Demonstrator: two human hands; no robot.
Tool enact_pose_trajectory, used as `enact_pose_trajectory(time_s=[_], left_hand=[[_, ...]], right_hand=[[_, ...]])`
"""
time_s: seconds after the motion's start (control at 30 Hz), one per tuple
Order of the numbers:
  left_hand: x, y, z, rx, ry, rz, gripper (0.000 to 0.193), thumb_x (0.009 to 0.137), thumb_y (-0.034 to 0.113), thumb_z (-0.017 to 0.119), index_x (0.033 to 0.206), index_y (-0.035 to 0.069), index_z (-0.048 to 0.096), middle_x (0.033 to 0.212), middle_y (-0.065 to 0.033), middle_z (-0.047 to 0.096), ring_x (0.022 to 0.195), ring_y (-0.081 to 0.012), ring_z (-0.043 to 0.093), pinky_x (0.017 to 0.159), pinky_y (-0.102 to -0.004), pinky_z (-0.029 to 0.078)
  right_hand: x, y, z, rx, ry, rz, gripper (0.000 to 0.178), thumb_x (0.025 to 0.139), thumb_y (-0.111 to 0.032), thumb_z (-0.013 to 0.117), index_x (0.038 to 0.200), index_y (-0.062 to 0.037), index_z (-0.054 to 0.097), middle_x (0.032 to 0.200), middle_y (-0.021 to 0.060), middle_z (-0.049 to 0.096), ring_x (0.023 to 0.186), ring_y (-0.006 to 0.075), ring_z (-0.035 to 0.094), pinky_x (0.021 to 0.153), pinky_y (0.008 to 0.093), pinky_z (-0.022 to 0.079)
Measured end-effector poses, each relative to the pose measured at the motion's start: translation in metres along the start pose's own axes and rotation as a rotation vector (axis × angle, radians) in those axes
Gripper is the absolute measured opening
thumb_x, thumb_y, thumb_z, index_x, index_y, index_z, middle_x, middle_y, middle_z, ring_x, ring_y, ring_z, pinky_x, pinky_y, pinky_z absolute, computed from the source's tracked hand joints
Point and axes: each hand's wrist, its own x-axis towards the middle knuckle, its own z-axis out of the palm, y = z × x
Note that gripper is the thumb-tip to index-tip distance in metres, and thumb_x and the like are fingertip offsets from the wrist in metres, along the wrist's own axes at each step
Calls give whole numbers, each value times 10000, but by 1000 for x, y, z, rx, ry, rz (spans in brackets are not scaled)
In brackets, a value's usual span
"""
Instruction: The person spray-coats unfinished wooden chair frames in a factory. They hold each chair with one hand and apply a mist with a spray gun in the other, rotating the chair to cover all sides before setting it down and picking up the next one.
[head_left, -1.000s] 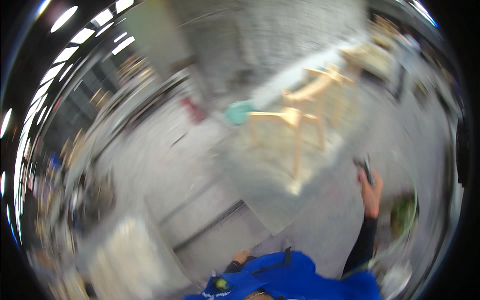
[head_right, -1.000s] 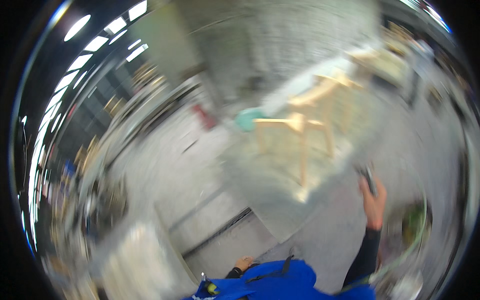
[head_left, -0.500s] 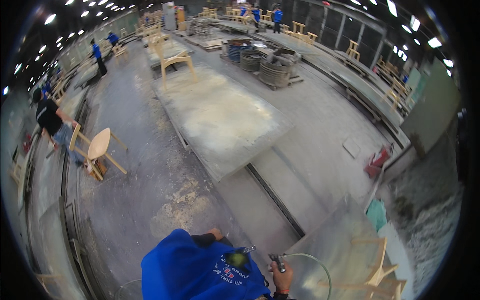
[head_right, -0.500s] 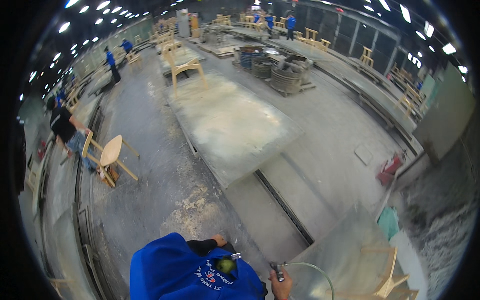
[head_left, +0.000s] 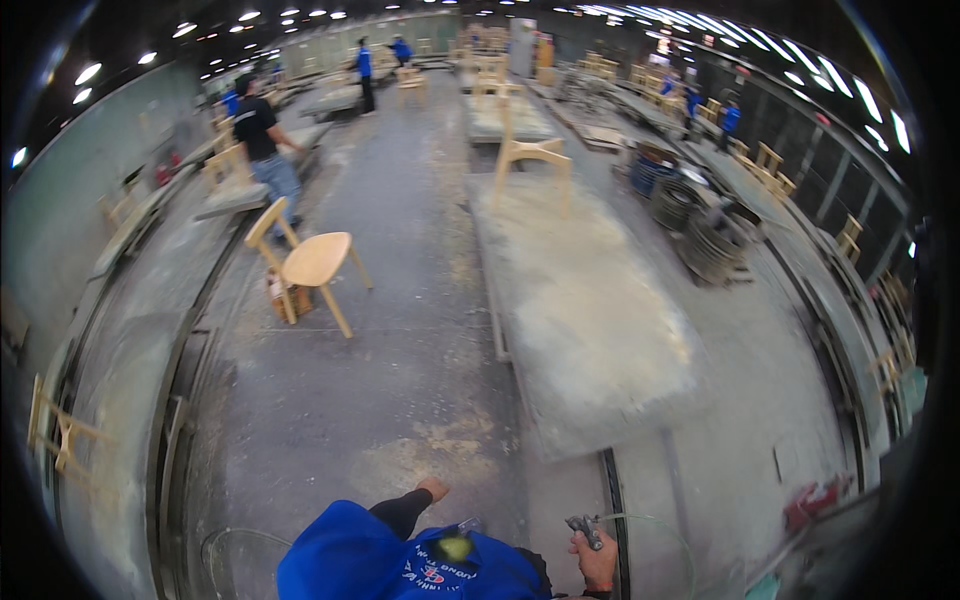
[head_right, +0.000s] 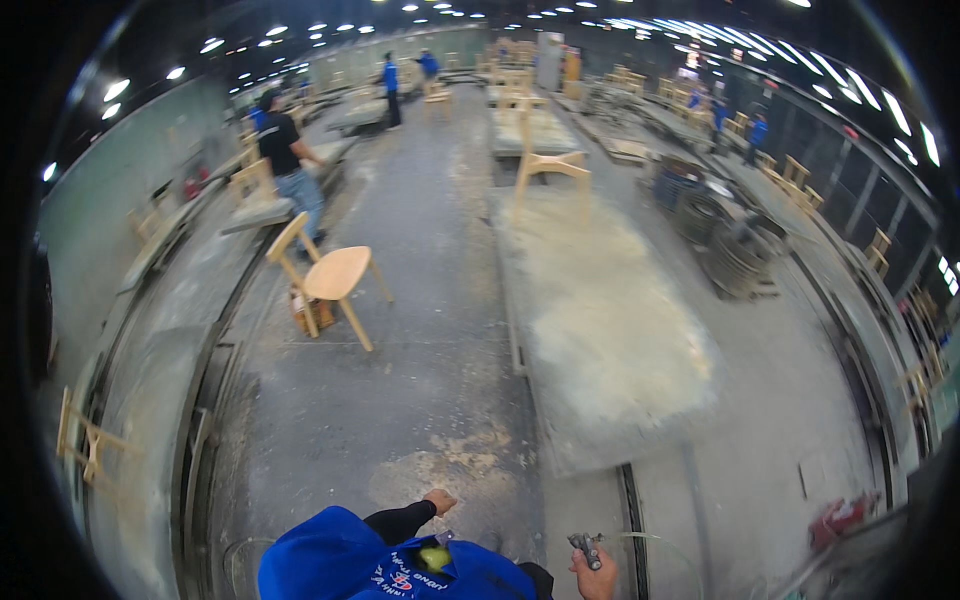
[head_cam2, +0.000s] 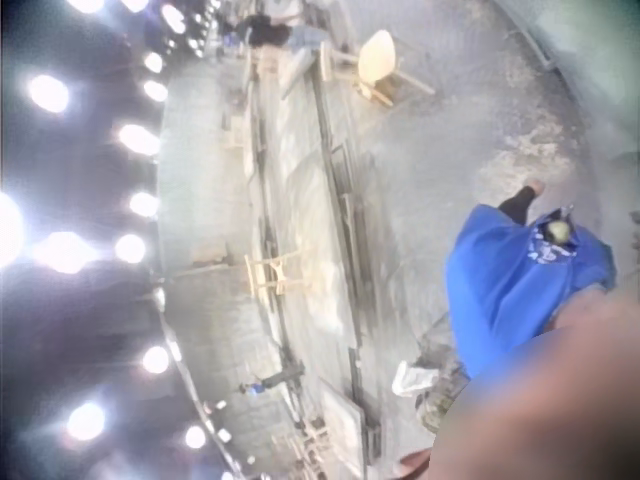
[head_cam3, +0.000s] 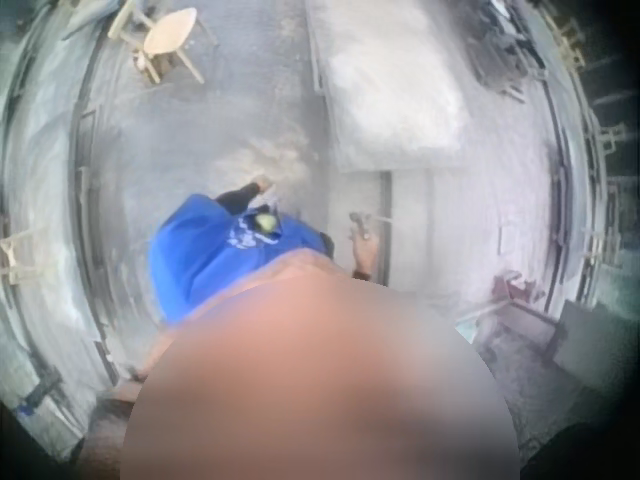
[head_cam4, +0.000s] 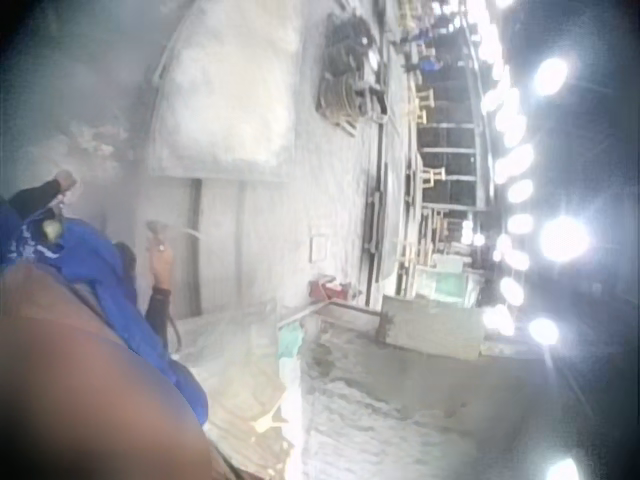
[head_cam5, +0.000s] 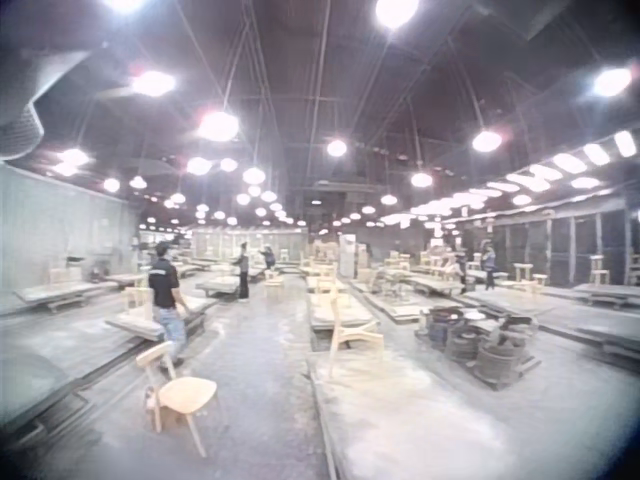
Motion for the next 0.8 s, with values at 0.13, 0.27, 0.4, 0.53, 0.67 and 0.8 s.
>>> enact_pose_trajectory(time_s=[0.13,0.27,0.4,0.53,0.67,0.8], left_hand=[[11,-29,-32,-131,91,-134,470,924,510,631,933,72,800,825,-138,770,756,-271,776,773,-433,612],[8,-27,-49,-522,-9,-419,479,933,522,604,1040,98,799,935,-135,779,761,-282,769,814,-453,617],[19,-46,-65,-405,-110,-422,479,938,536,610,1117,137,804,1094,-176,766,934,-356,764,917,-475,595],[67,-86,-93,94,-239,-250,519,920,594,626,1146,164,810,1208,-208,746,1125,-361,730,960,-478,551],[127,-113,-156,127,-85,-154,505,908,543,665,1152,120,796,1134,-176,774,1093,-313,745,929,-476,574],[176,-104,-231,-575,159,-529,441,957,445,670,1243,113,718,1142,-122,768,998,-283,764,850,-503,609]], right_hand=[[86,-24,47,-128,-233,-77,284,927,-121,754,1167,29,740,823,79,733,669,133,697,599,282,559],[162,-49,107,-161,-473,-99,283,927,-122,762,1167,26,742,820,69,730,670,136,694,631,288,562],[223,-87,167,-150,-617,-123,300,927,-158,776,1169,16,745,815,45,728,674,120,688,638,282,550],[292,-138,219,-204,-697,-144,315,935,-167,773,1189,17,740,828,31,732,688,108,688,650,274,550],[373,-185,273,-119,-713,-129,331,942,-171,771,1212,18,734,844,34,737,696,110,691,653,277,553],[449,-229,324,-161,-778,-133,341,945,-172,775,1224,19,730,867,33,739,707,113,693,658,279,559]])
